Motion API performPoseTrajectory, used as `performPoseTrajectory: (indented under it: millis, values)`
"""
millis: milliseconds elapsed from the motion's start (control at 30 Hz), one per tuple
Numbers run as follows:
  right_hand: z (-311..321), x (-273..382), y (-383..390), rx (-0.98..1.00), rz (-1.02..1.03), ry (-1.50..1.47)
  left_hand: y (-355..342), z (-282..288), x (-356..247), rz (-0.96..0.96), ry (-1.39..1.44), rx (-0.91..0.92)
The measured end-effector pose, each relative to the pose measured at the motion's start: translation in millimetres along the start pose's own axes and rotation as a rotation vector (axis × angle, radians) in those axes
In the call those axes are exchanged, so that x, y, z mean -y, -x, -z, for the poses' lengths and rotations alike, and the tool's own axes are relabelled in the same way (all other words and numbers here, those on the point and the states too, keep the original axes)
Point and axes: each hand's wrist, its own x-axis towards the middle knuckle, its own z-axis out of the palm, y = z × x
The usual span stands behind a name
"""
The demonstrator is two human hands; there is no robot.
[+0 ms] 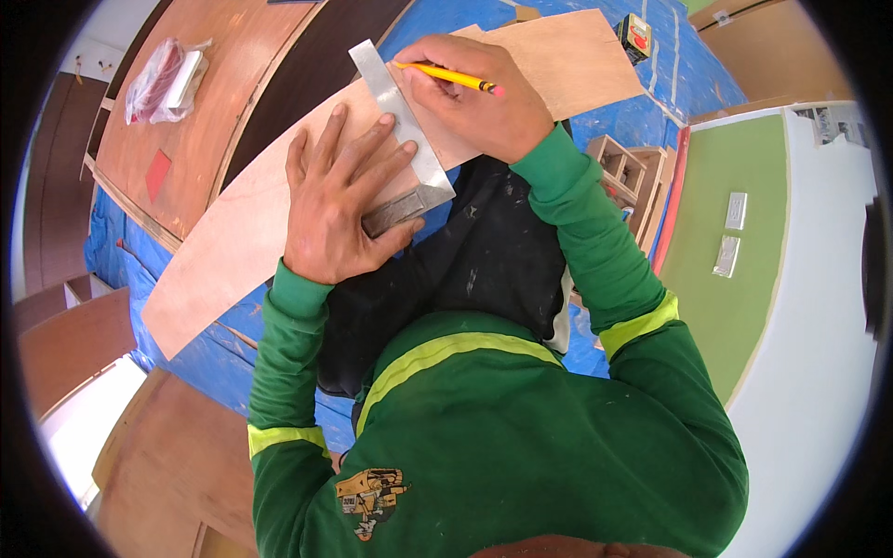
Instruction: The person measures and marks a wooden board with a tape measure, pencil, and try square, then uses a hand saw to cut along the marked line. The person repeats measuring and marking on the cut piece.
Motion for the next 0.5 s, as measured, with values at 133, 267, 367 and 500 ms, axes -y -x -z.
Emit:
performPoseTrajectory:
  millis: [133,267,367,500]
  values:
    - [-2.7,-3.2,-1.2,-0.005,0.047,0.033,1.1,-1.8,3.3,-0.013,-0.003,-0.005]
    - [-4.0,-7.4,-1.6,-0.029,0.112,0.050,-1.5,-1.9,3.2,-0.027,-0.007,-0.005]
    - [-1.8,-6.5,-3.4,-0.029,0.106,-0.013,-1.0,-0.7,2.4,-0.031,-0.022,0.021]
    - [-3.6,-4.3,0.0,-0.013,0.102,0.006,-0.4,-1.1,3.8,-0.034,-0.014,0.015]
